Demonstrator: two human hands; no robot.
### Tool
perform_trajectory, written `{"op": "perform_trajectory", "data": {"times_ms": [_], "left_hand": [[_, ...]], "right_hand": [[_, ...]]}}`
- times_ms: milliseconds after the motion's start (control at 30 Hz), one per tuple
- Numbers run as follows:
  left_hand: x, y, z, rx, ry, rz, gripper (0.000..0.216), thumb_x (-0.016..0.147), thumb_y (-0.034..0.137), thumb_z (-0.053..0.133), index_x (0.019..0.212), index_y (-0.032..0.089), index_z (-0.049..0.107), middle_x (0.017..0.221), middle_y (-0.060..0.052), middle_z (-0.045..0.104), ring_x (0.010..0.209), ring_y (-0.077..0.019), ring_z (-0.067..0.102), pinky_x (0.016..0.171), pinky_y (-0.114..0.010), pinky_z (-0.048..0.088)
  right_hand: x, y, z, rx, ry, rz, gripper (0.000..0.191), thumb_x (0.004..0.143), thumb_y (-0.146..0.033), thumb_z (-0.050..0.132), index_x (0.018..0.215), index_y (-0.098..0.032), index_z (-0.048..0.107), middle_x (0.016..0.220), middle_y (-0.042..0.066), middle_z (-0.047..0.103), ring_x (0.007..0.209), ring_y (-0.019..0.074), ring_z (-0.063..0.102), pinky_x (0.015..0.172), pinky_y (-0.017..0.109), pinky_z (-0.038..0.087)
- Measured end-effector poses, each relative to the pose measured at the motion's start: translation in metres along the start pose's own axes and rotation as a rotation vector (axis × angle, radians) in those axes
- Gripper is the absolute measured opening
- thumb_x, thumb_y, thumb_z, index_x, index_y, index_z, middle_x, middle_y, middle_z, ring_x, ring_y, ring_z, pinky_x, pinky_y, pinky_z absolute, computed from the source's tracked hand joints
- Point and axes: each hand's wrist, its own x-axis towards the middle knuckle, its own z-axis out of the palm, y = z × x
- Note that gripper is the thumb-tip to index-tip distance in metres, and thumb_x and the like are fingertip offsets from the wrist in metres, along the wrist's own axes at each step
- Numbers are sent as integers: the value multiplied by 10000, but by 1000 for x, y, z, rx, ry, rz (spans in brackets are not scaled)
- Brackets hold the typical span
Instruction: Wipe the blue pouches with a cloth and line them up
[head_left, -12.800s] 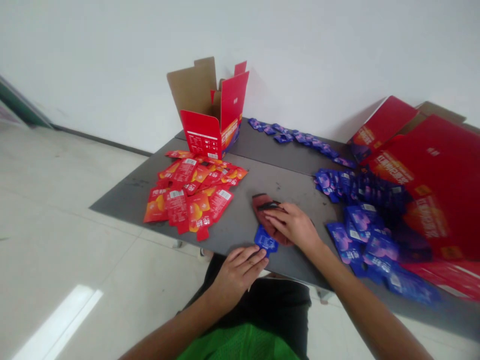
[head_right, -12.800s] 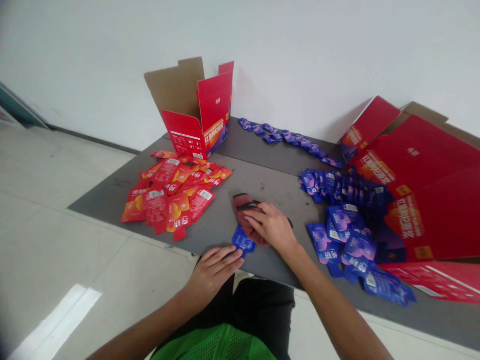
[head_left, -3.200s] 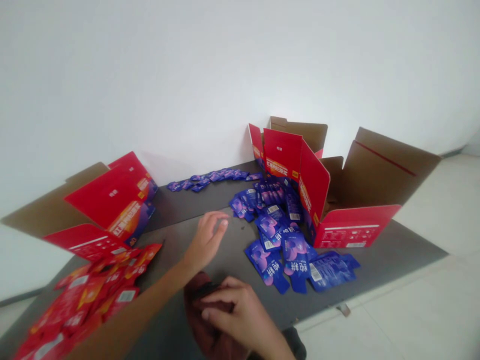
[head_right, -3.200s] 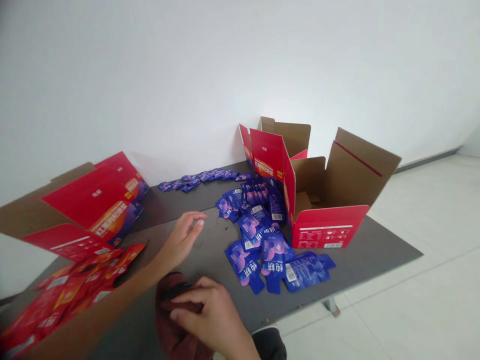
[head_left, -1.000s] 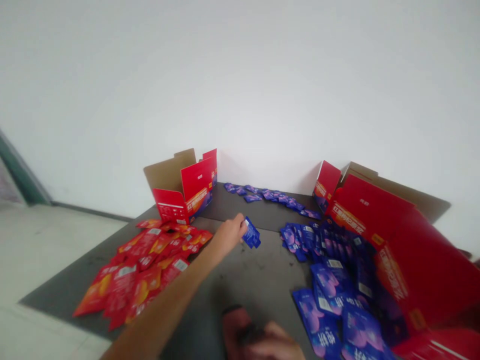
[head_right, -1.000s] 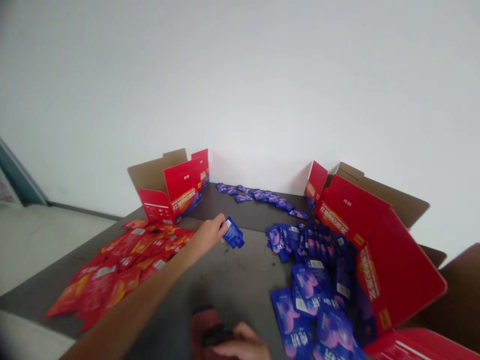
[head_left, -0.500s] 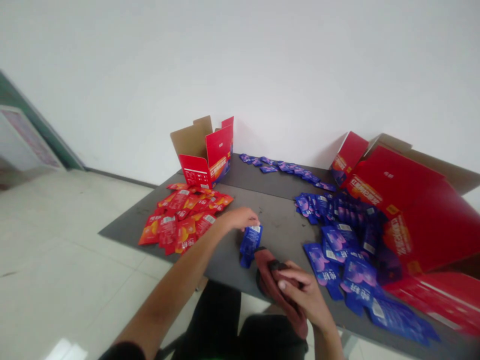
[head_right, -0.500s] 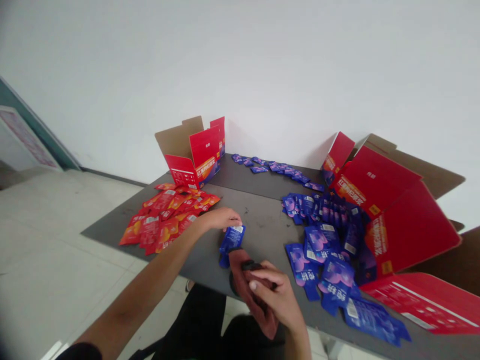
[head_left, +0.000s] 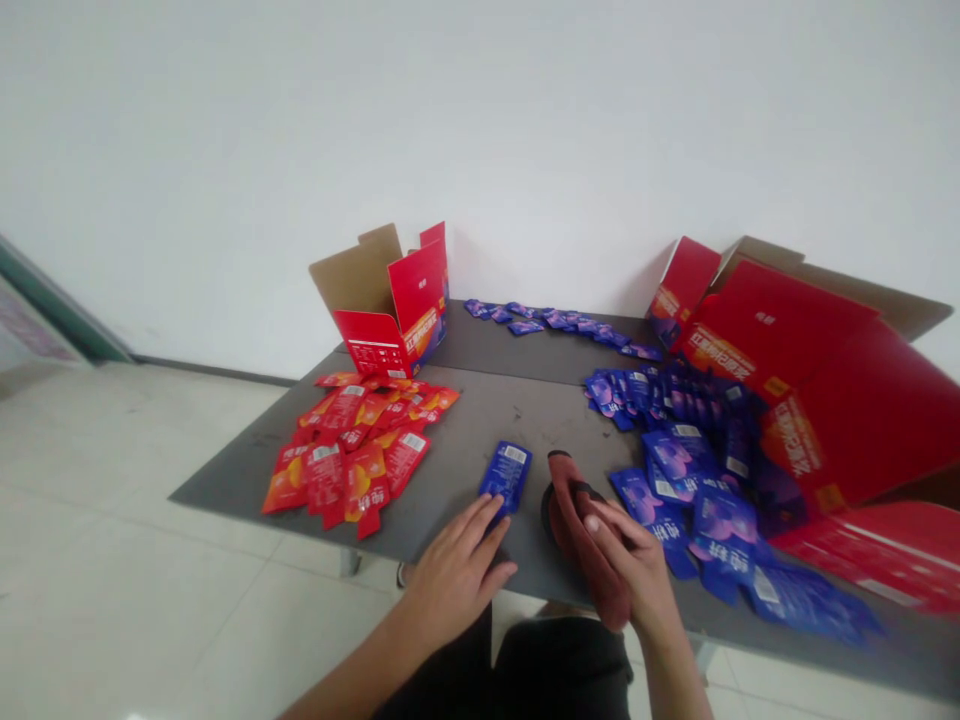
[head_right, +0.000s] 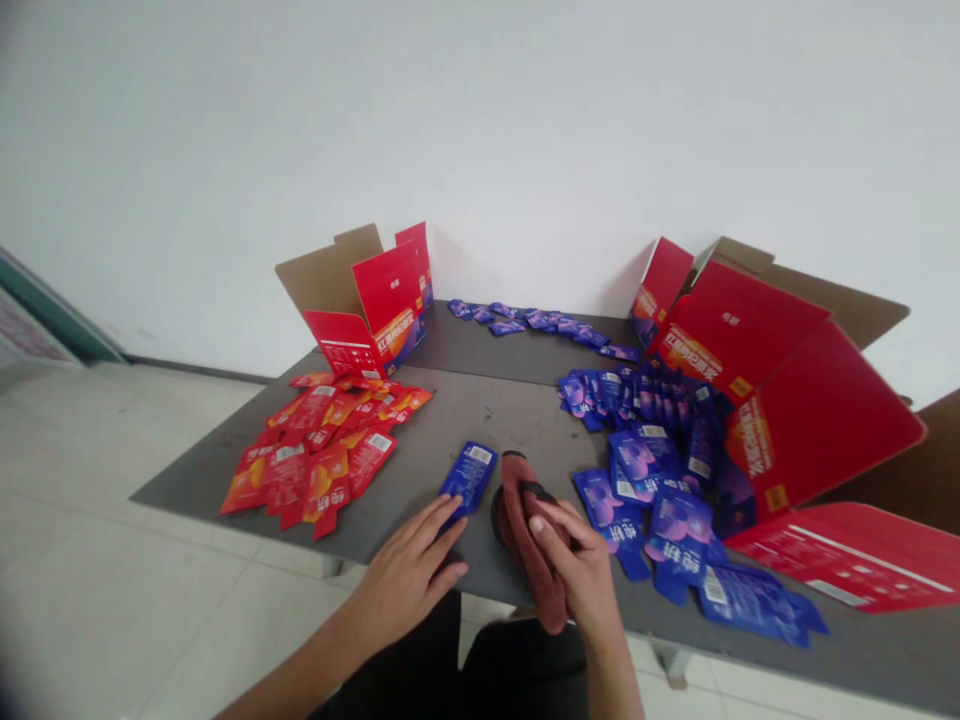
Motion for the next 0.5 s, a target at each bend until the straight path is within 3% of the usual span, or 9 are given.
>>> {"op": "perform_trajectory", "data": {"times_ms": [233,367,433,500], "left_hand": [[-3,6,-2,70,118,81,513,1063,523,481,1390,151,615,1455,-81,637,1331,-243,595,1043,-396,545],[-24,11,3,59,174,139,493,1062,551,462,1343,192,650,1422,-30,665,1290,-205,610,1037,-355,513],[-35,12,11,58,212,152,385,1101,422,434,1320,204,664,1390,-20,685,1294,-190,599,1051,-338,480],[-41,12,20,42,247,144,361,1121,311,381,1280,208,688,1294,-26,733,1236,-182,628,1053,-333,456]], "right_hand": [[0,10,-1,-106,20,-11,403,777,-606,802,1021,-288,847,1100,86,777,1019,271,716,913,376,571],[7,-2,14,-252,44,-172,343,873,-539,749,1105,-296,820,1024,64,754,934,225,707,823,327,574],[8,-14,32,-330,-34,-310,280,940,-466,702,1157,-316,797,1020,50,738,938,205,699,818,306,569],[6,-24,53,-425,-210,-461,242,978,-395,670,1188,-343,778,1074,44,730,993,202,693,861,309,565]]}}
